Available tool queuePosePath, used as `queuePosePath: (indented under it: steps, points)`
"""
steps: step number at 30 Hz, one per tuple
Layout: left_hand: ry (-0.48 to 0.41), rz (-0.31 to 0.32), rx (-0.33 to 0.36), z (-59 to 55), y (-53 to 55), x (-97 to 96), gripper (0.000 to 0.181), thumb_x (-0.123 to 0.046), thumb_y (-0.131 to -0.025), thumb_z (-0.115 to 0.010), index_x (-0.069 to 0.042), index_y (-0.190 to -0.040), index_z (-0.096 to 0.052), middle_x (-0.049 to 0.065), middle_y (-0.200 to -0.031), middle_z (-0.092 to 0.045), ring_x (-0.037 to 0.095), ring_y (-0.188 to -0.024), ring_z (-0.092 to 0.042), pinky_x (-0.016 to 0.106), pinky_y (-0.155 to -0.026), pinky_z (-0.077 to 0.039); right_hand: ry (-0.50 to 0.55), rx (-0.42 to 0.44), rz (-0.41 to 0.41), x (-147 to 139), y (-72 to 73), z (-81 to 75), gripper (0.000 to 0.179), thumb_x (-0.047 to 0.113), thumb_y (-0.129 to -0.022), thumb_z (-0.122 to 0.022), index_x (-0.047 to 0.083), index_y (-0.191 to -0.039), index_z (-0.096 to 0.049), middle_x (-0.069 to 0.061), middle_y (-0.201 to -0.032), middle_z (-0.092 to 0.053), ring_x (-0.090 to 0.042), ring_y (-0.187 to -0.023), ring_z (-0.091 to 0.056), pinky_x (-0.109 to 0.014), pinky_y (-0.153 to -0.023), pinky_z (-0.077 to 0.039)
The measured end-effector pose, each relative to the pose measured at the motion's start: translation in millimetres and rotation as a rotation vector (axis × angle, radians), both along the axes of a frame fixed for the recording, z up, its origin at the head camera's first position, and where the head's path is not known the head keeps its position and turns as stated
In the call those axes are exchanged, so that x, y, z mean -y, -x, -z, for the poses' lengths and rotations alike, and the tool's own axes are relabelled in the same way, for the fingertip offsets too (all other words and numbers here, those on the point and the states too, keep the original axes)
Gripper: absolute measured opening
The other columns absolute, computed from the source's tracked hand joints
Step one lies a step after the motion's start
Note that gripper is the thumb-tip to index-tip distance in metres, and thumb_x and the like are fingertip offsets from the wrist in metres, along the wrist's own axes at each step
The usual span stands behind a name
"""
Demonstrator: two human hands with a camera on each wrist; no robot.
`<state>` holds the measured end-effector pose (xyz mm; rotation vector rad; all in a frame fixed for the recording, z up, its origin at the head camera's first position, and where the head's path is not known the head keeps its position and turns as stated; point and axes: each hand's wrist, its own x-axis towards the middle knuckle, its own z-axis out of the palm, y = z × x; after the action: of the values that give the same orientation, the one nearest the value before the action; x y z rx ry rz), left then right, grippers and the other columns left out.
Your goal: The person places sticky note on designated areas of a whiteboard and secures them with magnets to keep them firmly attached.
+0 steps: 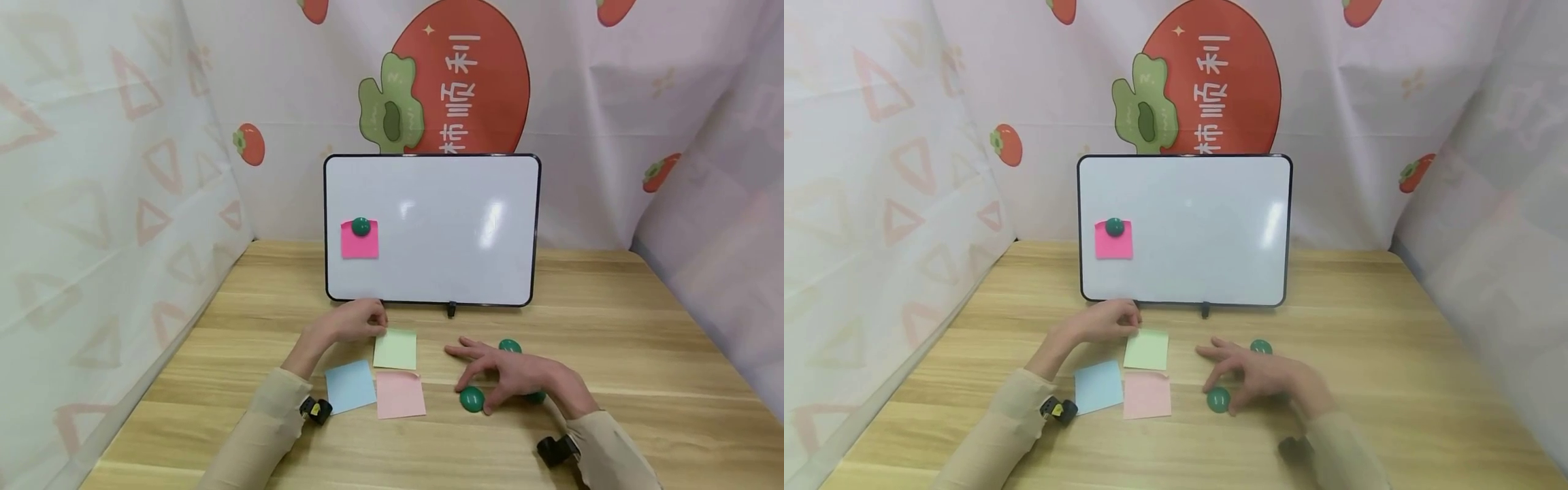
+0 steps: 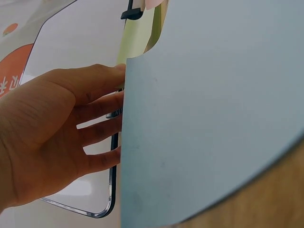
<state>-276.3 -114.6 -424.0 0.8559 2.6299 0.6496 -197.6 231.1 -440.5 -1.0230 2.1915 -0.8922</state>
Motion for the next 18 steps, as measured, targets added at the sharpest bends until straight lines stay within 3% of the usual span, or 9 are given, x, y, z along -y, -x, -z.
queuePosePath:
  steps: [10, 14, 18]
  points:
    - [-0.009, -0.022, -0.001, 0.4, 1.0, 1.3, 0.006, -0.023, -0.097, -0.064, -0.02, -0.092, -0.067, -0.007, -0.092, -0.064, 0.011, -0.078, -0.056, 0.028, -0.07, -0.049, -0.003, 0.002, 0.017, -0.1, 0.2, 1.3, 0.035, 0.025, -0.08, -0.08, 0.034, -0.113, -0.073, 0.0, -0.166, -0.022, -0.041, -0.153, 0.003, -0.074, -0.112, -0.011]
    - [-0.011, -0.033, -0.057, -3.2, 1.7, 0.8, 0.007, -0.024, -0.096, -0.065, -0.02, -0.096, -0.07, -0.008, -0.096, -0.067, 0.009, -0.089, -0.06, 0.03, -0.081, -0.052, 0.0, 0.009, 0.016, -0.2, 0.1, 0.5, 0.035, 0.024, -0.08, -0.08, 0.033, -0.114, -0.073, -0.001, -0.166, -0.022, -0.042, -0.153, 0.003, -0.074, -0.112, -0.012]
    - [-0.034, -0.02, -0.182, -7.0, 4.6, 1.5, 0.009, -0.023, -0.095, -0.066, -0.017, -0.096, -0.074, -0.005, -0.1, -0.07, 0.013, -0.098, -0.063, 0.034, -0.091, -0.052, 0.004, 0.014, 0.014, 0.7, 0.2, 0.0, 0.034, 0.024, -0.082, -0.079, 0.032, -0.114, -0.072, -0.002, -0.166, -0.022, -0.042, -0.153, 0.003, -0.074, -0.112, -0.011]
